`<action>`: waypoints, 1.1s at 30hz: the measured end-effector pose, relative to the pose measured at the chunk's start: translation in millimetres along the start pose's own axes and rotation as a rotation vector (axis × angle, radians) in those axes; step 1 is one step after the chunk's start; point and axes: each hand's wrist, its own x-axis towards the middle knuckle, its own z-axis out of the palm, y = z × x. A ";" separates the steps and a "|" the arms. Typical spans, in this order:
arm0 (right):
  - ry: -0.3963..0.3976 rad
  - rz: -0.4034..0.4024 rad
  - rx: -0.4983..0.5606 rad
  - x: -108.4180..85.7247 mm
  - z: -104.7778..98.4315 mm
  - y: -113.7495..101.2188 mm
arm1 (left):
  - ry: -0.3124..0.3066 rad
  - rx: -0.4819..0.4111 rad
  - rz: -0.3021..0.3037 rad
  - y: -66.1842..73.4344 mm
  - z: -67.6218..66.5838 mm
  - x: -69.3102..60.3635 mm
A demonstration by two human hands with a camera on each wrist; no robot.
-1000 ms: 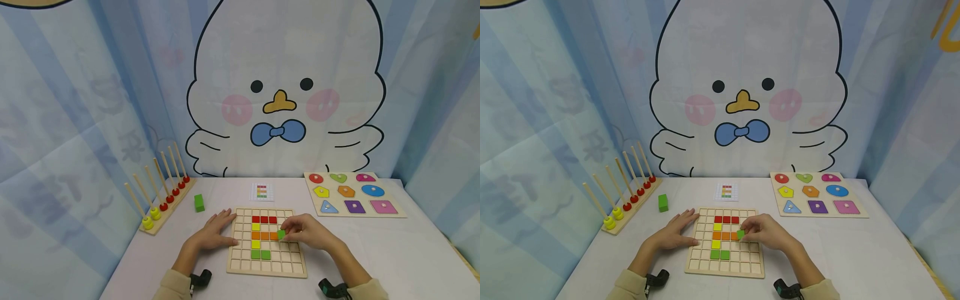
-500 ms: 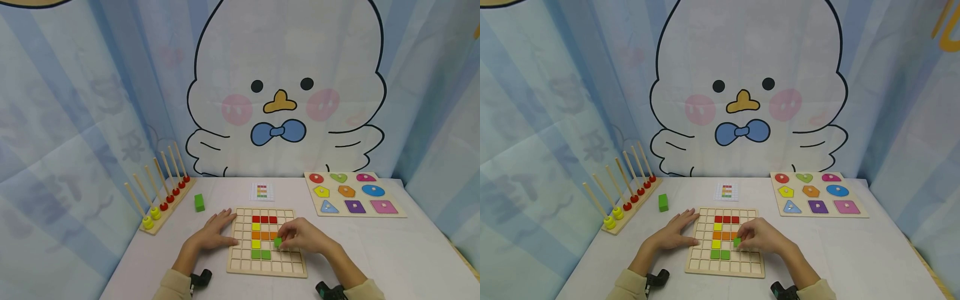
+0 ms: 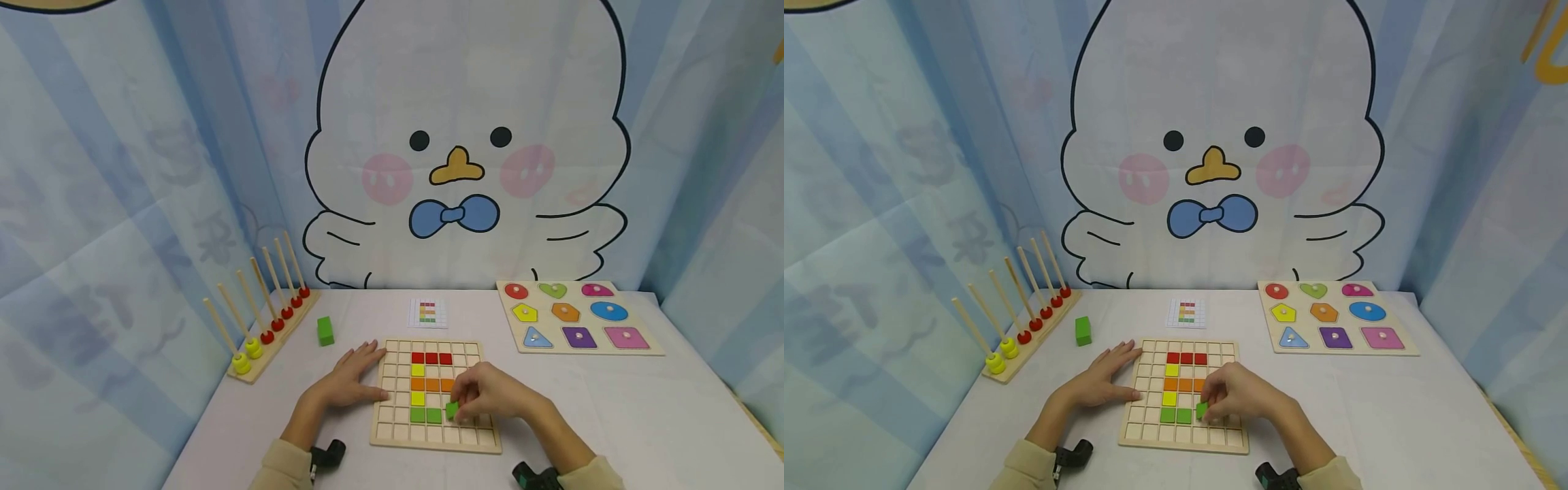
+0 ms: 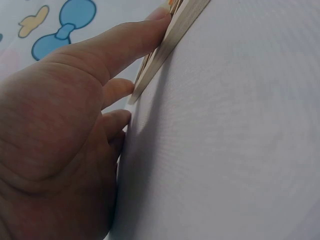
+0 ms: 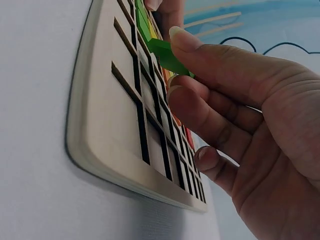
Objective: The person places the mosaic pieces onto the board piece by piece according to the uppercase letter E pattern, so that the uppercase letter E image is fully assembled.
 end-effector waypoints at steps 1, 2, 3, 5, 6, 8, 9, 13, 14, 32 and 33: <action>-0.005 0.003 0.001 0.1 0.6 -0.4 | 0.000 0.000 0.002 -0.1 -0.2 0.0; -0.009 0.004 -0.003 0.3 1.2 -0.8 | 0.000 -0.001 0.005 -0.2 -0.3 0.0; -0.013 0.004 -0.006 0.4 1.7 -1.1 | -0.003 0.000 0.004 -0.3 -0.5 0.1; -0.021 0.006 -0.015 0.9 2.9 -1.5 | -0.003 -0.001 0.001 -0.3 -0.5 0.0; -0.023 0.006 -0.020 1.2 3.5 -1.5 | -0.003 0.000 -0.001 -0.4 -0.4 0.0; -0.028 0.010 -0.027 1.8 4.3 -1.2 | -0.004 0.000 -0.005 -0.3 -0.3 0.2; -0.030 0.011 -0.029 2.1 4.6 -1.0 | -0.004 0.001 -0.008 -0.1 -0.4 0.3; -0.033 0.018 -0.027 3.2 5.3 -0.5 | -0.001 -0.004 -0.005 -0.1 -0.4 0.8; -0.034 0.018 -0.025 3.4 5.5 -0.5 | -0.002 -0.005 -0.005 0.0 -0.5 0.8; -0.051 0.020 -0.049 5.1 8.6 0.9 | -0.004 -0.003 0.003 -0.1 -0.7 -0.5; -0.052 0.019 -0.052 5.3 8.7 1.1 | -0.004 -0.004 0.007 -0.1 -0.8 -0.6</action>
